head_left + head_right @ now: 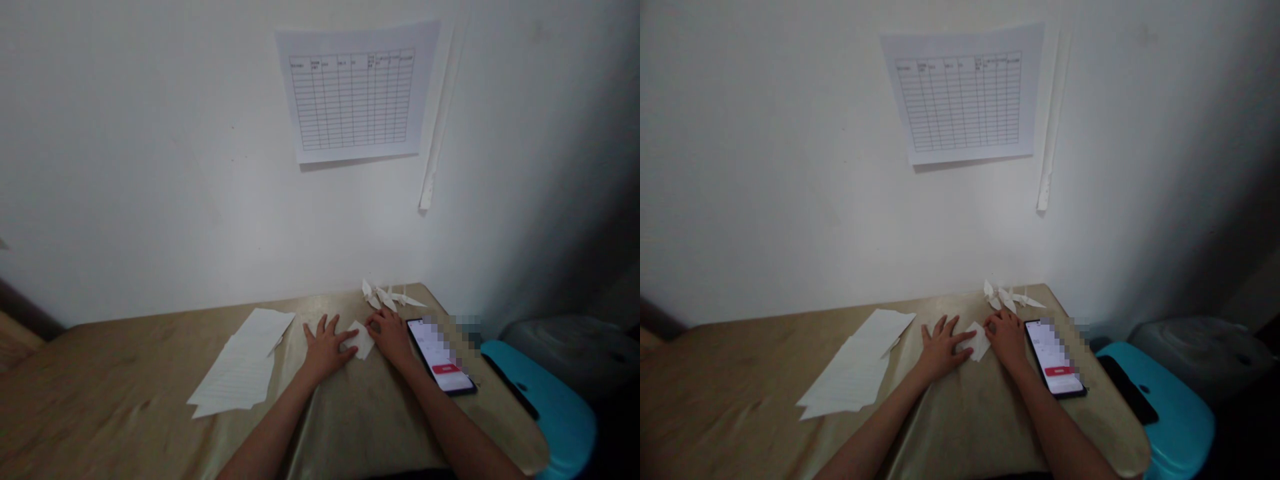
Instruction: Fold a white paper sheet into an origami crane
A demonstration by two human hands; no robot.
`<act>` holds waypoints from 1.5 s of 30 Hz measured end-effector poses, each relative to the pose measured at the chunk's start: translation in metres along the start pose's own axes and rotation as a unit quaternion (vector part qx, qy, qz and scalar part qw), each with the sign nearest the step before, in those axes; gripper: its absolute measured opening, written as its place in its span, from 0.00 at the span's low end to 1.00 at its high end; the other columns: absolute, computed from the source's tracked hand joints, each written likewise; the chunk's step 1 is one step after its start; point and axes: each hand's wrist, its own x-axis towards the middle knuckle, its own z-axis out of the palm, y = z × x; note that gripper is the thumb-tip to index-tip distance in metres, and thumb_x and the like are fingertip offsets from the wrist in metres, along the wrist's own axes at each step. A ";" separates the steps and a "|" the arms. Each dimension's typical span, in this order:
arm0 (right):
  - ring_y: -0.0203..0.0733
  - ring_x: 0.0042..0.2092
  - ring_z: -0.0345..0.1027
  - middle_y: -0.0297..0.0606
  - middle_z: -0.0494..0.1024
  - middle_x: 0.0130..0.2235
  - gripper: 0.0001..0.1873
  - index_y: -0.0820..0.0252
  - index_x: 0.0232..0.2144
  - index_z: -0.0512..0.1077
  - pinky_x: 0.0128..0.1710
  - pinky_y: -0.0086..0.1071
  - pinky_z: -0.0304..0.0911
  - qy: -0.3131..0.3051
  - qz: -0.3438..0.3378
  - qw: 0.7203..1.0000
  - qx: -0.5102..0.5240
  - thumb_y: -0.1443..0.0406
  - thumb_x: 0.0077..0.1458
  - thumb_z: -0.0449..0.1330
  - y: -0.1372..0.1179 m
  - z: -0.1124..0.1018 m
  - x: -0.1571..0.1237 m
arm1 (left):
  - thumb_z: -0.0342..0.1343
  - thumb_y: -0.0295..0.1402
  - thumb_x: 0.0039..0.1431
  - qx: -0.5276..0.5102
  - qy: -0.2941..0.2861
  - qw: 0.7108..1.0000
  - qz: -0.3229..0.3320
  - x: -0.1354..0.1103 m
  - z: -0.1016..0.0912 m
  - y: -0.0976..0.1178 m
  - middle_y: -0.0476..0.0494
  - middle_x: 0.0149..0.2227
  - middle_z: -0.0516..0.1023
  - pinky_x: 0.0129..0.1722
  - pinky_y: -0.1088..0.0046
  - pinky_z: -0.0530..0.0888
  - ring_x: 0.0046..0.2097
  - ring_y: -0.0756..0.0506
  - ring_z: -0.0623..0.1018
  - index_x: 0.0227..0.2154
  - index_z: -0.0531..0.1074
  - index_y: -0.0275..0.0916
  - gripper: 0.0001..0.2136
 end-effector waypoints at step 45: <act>0.48 0.65 0.60 0.37 0.75 0.60 0.24 0.51 0.51 0.76 0.70 0.60 0.30 -0.120 -0.163 0.973 0.108 0.72 0.56 0.54 0.002 -0.007 -0.016 | 0.60 0.37 0.64 -0.093 0.040 0.991 0.088 0.001 -0.011 -0.024 0.49 0.52 0.81 0.67 0.33 0.34 0.64 0.35 0.67 0.38 0.82 0.53 0.06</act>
